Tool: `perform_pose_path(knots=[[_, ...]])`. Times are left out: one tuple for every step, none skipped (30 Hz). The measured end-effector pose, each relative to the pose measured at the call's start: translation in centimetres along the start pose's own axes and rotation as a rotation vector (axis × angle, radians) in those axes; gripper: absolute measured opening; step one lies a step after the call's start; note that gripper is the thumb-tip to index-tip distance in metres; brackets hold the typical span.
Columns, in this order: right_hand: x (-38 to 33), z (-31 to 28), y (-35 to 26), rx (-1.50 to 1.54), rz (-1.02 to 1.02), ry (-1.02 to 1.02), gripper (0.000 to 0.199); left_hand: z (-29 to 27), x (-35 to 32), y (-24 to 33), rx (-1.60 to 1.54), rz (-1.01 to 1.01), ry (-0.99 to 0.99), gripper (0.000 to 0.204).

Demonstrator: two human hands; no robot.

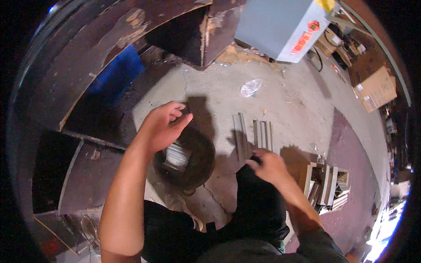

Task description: The person picks up several gray metal sections from the floor and a workbench by hand, stacking them together while walking through a cluttered fabrication floor.

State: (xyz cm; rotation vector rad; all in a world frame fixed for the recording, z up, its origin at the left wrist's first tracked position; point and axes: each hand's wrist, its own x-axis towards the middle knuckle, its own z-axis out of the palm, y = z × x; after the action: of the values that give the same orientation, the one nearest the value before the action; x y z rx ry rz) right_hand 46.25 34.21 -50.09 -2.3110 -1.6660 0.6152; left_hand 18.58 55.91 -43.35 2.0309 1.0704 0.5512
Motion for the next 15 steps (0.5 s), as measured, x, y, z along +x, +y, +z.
perform_pose_path(knots=[[2.7, 3.4, -1.1, -0.088, -0.069, -0.134, 0.050, -0.3, -0.6, -0.4, -0.015, 0.038, 0.049, 0.035], [5.3, 7.5, -1.7, -0.182, -0.128, -0.260, 0.055, -0.6, -1.2, -0.2, -0.017, 0.040, 0.068, 0.035], [7.5, 11.5, -2.4, -0.093, -0.252, -0.228, 0.059, -0.8, -1.6, 0.3, -0.025, 0.053, 0.081, 0.036], [9.3, 14.8, -3.4, 0.002, -0.376, -0.199, 0.063, -1.0, -1.8, 0.8, -0.028, 0.063, 0.093, 0.036], [10.7, 17.1, -5.3, 0.067, -0.386, -0.249, 0.073, -1.0, -2.2, 0.7, 0.026, 0.061, 0.125, 0.037], [11.5, 19.2, -7.1, 0.073, -0.399, -0.282, 0.080, -1.5, -2.9, 0.7, 0.017, 0.019, 0.134, 0.037], [12.3, 21.3, -8.7, 0.077, -0.406, -0.311, 0.088, -1.9, -3.6, 0.7, 0.005, -0.019, 0.139, 0.037], [13.0, 23.5, -8.8, 0.015, -0.390, -0.310, 0.095, -1.7, -3.8, 0.5, -0.017, -0.044, 0.130, 0.038], [13.4, 25.5, -9.8, -0.039, -0.392, -0.313, 0.101, -2.0, -4.5, 0.3, 0.006, -0.058, 0.154, 0.038], [13.1, 27.4, -12.2, -0.088, -0.410, -0.315, 0.107, -3.1, -6.0, -0.3, 0.017, -0.108, 0.180, 0.039], [12.2, 29.3, -14.4, -0.136, -0.427, -0.315, 0.113, -4.2, -7.6, -0.6, 0.028, -0.158, 0.206, 0.039], [11.7, 30.8, -14.0, -0.200, -0.392, -0.299, 0.119, -4.0, -7.8, -1.1, 0.007, -0.175, 0.197, 0.040], [10.7, 32.2, -14.1, -0.209, -0.394, -0.222, 0.121, -4.8, -8.3, 0.1, 0.088, -0.216, 0.156, 0.042], [10.3, 33.2, -13.8, -0.282, -0.418, -0.201, 0.113, -4.9, -8.8, -0.2, 0.088, -0.230, 0.155, 0.043], [9.9, 33.4, -13.3, -0.358, -0.432, -0.175, 0.104, -4.6, -9.0, -0.7, 0.084, -0.236, 0.147, 0.043]])
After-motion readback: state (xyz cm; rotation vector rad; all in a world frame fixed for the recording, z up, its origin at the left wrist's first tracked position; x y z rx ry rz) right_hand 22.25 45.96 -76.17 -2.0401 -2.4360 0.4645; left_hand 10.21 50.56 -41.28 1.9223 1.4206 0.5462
